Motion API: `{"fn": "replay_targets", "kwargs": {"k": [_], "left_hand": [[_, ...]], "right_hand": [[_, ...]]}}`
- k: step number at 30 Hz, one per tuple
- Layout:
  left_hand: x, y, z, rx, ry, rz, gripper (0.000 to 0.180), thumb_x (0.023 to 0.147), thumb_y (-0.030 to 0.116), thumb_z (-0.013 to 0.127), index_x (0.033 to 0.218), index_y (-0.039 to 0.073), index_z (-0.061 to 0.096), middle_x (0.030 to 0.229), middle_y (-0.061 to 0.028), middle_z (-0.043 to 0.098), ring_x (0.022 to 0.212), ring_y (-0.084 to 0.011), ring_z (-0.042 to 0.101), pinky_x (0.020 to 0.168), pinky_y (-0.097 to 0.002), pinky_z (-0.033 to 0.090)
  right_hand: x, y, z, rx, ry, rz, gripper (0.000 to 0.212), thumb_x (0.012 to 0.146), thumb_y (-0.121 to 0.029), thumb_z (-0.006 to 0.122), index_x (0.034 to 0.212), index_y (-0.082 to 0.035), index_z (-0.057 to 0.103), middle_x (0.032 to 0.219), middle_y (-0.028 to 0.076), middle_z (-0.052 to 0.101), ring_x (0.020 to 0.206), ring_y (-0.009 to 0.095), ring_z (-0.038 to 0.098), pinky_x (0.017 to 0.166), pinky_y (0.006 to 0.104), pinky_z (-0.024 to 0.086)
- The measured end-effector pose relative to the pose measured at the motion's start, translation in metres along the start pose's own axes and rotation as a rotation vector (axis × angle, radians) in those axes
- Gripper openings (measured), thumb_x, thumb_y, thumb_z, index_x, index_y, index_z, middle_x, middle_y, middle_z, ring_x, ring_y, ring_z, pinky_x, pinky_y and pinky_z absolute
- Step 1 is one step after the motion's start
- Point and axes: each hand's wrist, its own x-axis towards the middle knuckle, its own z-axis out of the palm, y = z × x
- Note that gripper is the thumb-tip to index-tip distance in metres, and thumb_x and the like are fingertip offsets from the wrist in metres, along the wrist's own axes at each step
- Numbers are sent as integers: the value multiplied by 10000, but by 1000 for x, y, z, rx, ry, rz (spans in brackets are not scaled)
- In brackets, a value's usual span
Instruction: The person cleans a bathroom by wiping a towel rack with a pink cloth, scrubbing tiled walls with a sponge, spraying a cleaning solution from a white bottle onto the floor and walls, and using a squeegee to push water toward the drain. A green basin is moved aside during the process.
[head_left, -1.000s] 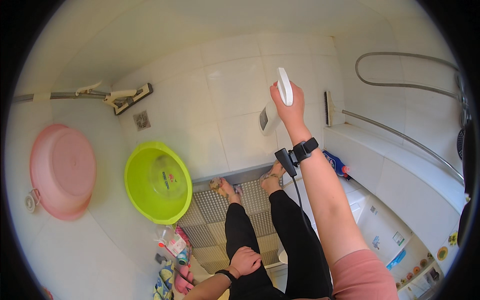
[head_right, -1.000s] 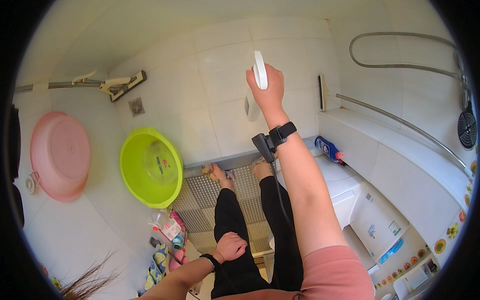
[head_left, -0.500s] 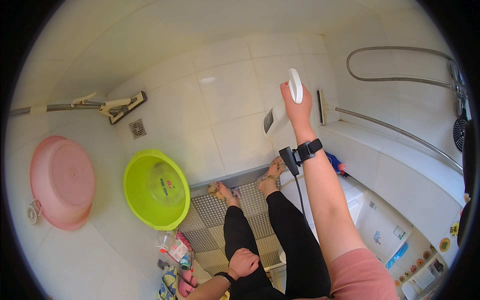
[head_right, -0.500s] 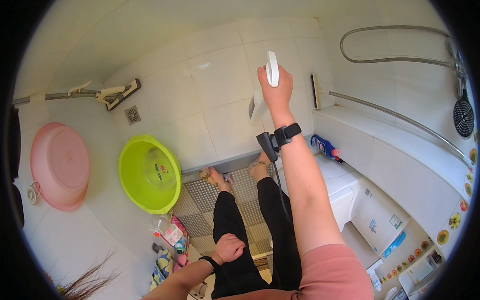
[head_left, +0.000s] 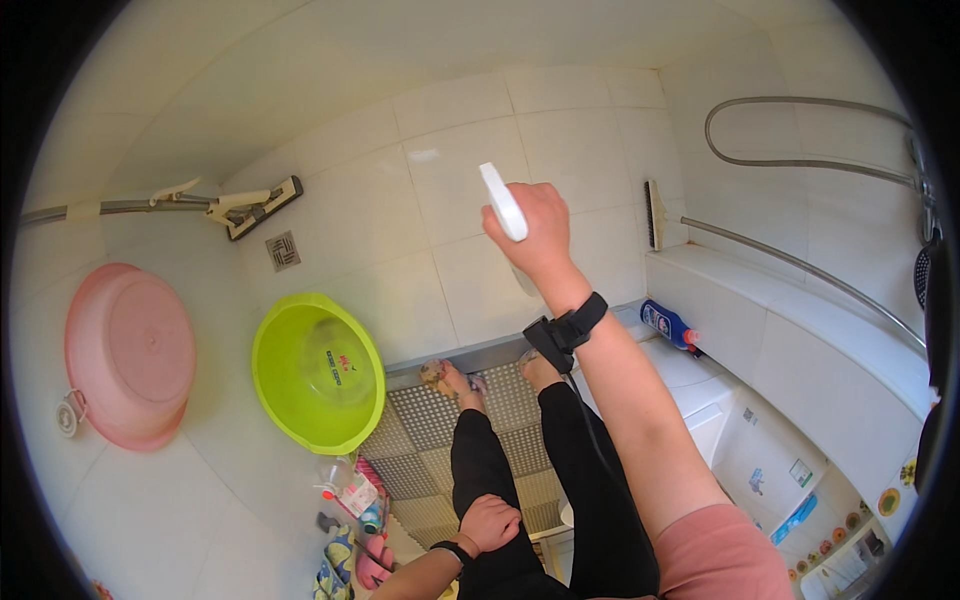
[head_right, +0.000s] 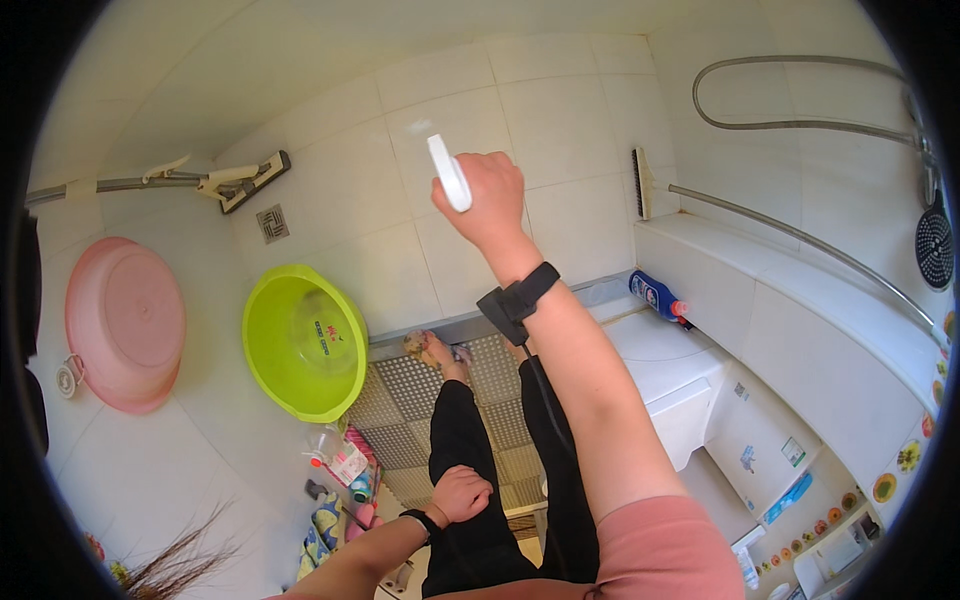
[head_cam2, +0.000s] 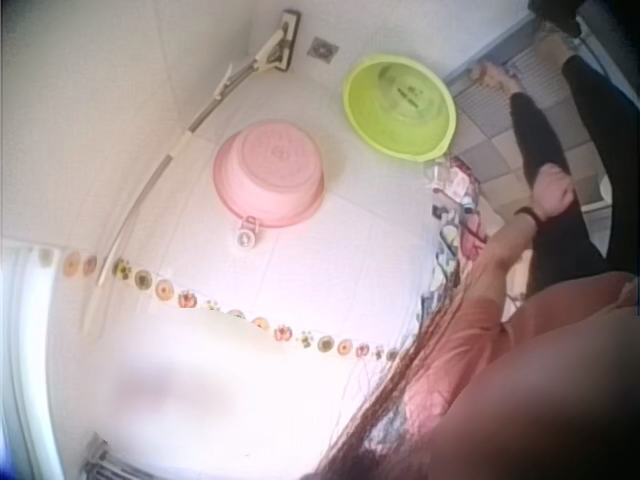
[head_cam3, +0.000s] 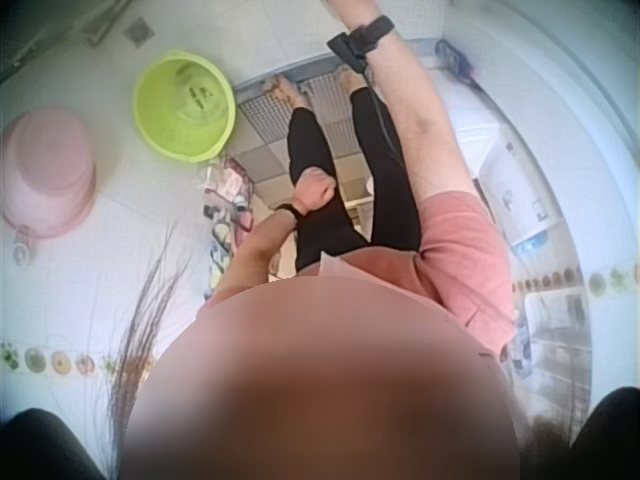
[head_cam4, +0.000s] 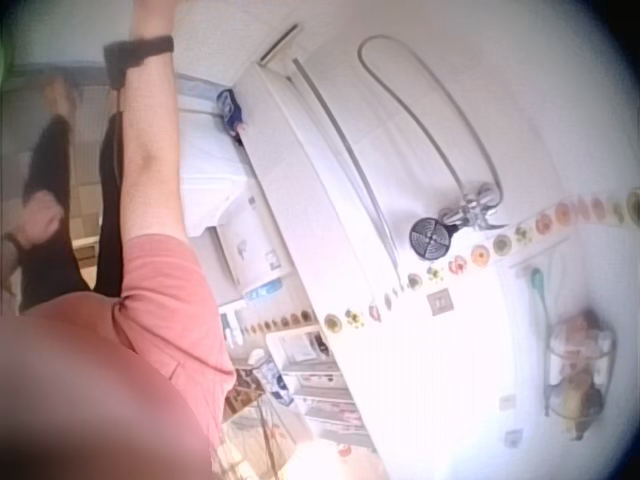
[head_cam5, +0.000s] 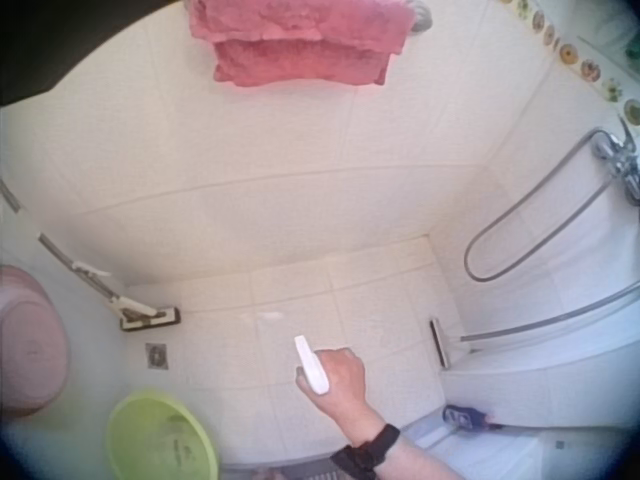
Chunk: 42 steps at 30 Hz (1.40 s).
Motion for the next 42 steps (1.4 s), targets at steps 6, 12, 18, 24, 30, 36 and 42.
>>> {"fn": "replay_targets", "kwargs": {"k": [6, 12, 18, 24, 30, 36, 42], "left_hand": [[0, 0, 1, -6, 51, 16, 114, 784, 173, 551, 741, 97, 623, 722, -43, 631, 747, -231, 596, 815, -364, 446], [1, -1, 0, 8, 11, 7, 110, 788, 176, 547, 752, 109, 626, 748, -46, 633, 769, -238, 599, 816, -369, 447], [1, 1, -2, 5, 19, 4, 108, 784, 173, 553, 743, 108, 629, 733, -50, 630, 769, -240, 599, 819, -371, 447], [3, 1, -4, 7, 1, 11, 107, 781, 174, 555, 747, 111, 635, 728, -51, 629, 765, -240, 600, 823, -369, 447], [6, 1, -6, 25, -32, 4, 109, 764, 178, 559, 736, 110, 639, 725, -48, 630, 751, -234, 604, 817, -365, 449], [9, 2, -9, 52, -45, -1, 106, 752, 181, 565, 730, 117, 646, 719, -44, 630, 747, -235, 603, 805, -364, 453], [16, 5, -14, 46, -37, 14, 101, 749, 185, 570, 725, 120, 644, 705, -50, 624, 744, -241, 601, 792, -367, 451]], "right_hand": [[-5, -22, 11, 45, -77, 23, 128, 644, -171, 665, 669, -73, 588, 639, 64, 582, 647, 283, 523, 578, 399, 419], [-10, -25, 12, 76, -96, 27, 139, 662, -179, 670, 710, -71, 596, 677, 76, 594, 662, 290, 524, 607, 399, 429], [-15, -20, 7, 115, -79, -1, 127, 645, -182, 666, 630, -91, 577, 626, 51, 574, 653, 280, 527, 600, 392, 427], [-18, 12, -12, 66, 28, 76, 142, 677, -192, 656, 671, -70, 585, 659, 85, 578, 682, 304, 524, 639, 408, 425], [-14, 57, -54, 151, 84, 409, 196, 735, -220, 633, 667, -49, 566, 663, 111, 573, 693, 328, 504, 662, 422, 421], [-6, 98, -95, 31, 232, 489, 233, 744, -211, 629, 649, -12, 554, 590, 144, 559, 562, 328, 530, 557, 417, 417], [-9, 124, -114, 69, 285, 506, 235, 746, -227, 651, 670, -18, 572, 640, 137, 589, 623, 326, 553, 591, 423, 417]]}}
